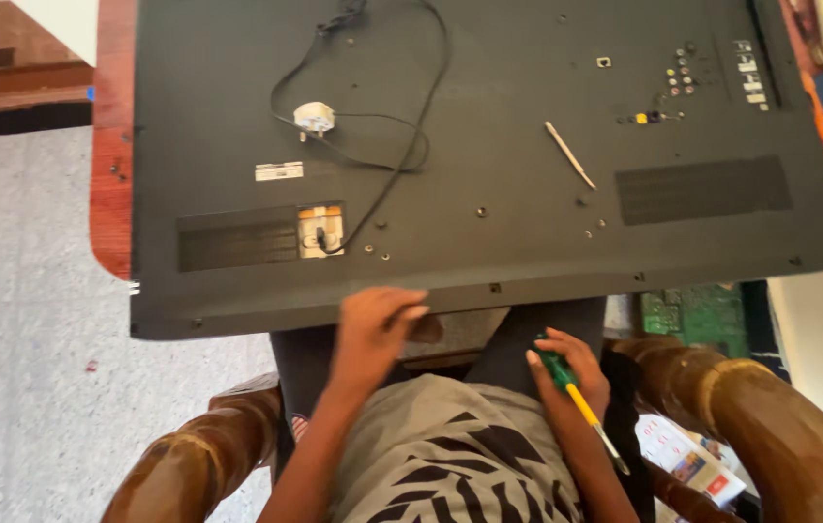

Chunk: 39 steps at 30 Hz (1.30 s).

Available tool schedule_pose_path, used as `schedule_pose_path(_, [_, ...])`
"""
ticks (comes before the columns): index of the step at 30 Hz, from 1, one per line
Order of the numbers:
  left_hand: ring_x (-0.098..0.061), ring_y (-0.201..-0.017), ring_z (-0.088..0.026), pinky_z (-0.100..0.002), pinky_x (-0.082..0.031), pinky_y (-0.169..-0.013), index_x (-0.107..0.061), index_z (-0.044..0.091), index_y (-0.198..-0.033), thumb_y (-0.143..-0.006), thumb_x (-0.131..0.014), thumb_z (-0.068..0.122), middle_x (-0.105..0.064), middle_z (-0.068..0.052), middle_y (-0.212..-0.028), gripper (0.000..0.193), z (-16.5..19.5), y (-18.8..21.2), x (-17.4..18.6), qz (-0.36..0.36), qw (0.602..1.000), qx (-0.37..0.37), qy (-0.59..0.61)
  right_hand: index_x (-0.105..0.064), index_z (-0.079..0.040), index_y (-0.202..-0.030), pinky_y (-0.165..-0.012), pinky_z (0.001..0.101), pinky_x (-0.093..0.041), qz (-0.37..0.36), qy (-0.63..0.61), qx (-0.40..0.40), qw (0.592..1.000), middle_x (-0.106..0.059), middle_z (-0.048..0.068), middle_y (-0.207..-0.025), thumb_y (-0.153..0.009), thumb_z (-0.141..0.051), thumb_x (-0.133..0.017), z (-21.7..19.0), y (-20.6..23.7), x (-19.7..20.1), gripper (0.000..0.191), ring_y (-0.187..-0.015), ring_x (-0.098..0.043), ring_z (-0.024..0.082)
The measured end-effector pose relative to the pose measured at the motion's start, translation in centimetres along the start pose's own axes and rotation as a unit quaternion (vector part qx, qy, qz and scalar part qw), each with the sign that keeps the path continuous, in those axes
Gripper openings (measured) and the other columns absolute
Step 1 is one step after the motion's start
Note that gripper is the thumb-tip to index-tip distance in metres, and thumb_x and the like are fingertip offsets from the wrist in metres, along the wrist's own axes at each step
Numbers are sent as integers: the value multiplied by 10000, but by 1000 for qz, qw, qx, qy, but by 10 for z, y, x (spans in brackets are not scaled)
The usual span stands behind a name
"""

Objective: The person uses a screwdriver to remove and tighten screws on the back panel of a television. They handle several screws and the screwdriver throughout the clip, working on different sections of the device's rear casing.

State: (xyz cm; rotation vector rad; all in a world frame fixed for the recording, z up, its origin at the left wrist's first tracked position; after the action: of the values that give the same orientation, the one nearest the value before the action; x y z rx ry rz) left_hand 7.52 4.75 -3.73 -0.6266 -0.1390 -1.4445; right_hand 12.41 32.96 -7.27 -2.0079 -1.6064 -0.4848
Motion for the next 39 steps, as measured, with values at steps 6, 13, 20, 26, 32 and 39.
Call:
schedule_pose_path(6, [-686,-932,-203,-400,-418,-902,-760,140,-1020,-868,-766,177,-769,3,-946,156,8,-31,-70,-54,997,-39,-23,-725,-80,-1023,-926,358,-552,-12,12,10,1000,-721,119,-1207,-805,-110,-803,-3,-3,5,234,-1106,-708,277])
schedule_pose_path(13, [-684,-942,-216,-395,-442,-862,-767,162,-1013,-868,-768,177,-771,5,-958,146,10,-34,-101,-66,996,-51,-13,-724,-89,-1010,-903,360,-562,-24,-11,0,1000,-726,109,-1200,-817,-113,-800,0,-8,10,209,-1083,-714,268])
schedule_pose_path(20, [-675,-985,-302,-414,-507,-878,-746,97,-1072,-929,-705,118,-750,-91,-1050,150,12,-37,-94,-74,996,-45,-14,-727,-91,-995,-917,371,-551,-28,-15,13,999,-725,112,-1194,-791,-87,-802,1,-13,17,217,-1094,-700,282])
schedule_pose_path(26, [-707,-964,-258,-355,-539,-868,-734,46,-1129,-981,-670,72,-729,-123,-1040,164,-9,-13,-22,81,993,57,-70,-723,-100,-1000,-930,370,-555,-18,-18,20,999,-723,101,-1200,-798,-85,-804,11,-11,19,218,-1106,-701,278])
schedule_pose_path(32, [-711,-912,-224,-335,-546,-816,-760,49,-1112,-981,-717,103,-749,-110,-1029,148,-28,33,53,197,948,191,-164,-727,-117,-993,-919,364,-556,-29,-14,32,999,-723,90,-1203,-811,-119,-806,13,-11,12,199,-1084,-705,270])
schedule_pose_path(39, [-725,-923,-214,-308,-554,-834,-745,50,-1089,-949,-706,96,-752,-95,-1029,153,-29,56,47,111,983,117,-83,-717,-97,-1019,-946,363,-550,-49,3,44,998,-716,92,-1226,-819,-103,-799,5,-8,14,217,-1117,-702,261])
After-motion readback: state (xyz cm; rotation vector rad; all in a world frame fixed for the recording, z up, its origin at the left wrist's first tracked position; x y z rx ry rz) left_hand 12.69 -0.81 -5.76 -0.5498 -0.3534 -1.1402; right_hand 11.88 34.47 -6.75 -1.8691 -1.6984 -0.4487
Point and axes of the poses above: each hand's wrist, its own y-axis away from the middle knuckle, its own x-axis out of the back of the hand, z = x × y, the point moved 1 cm from there along -y, towards the middle knuckle
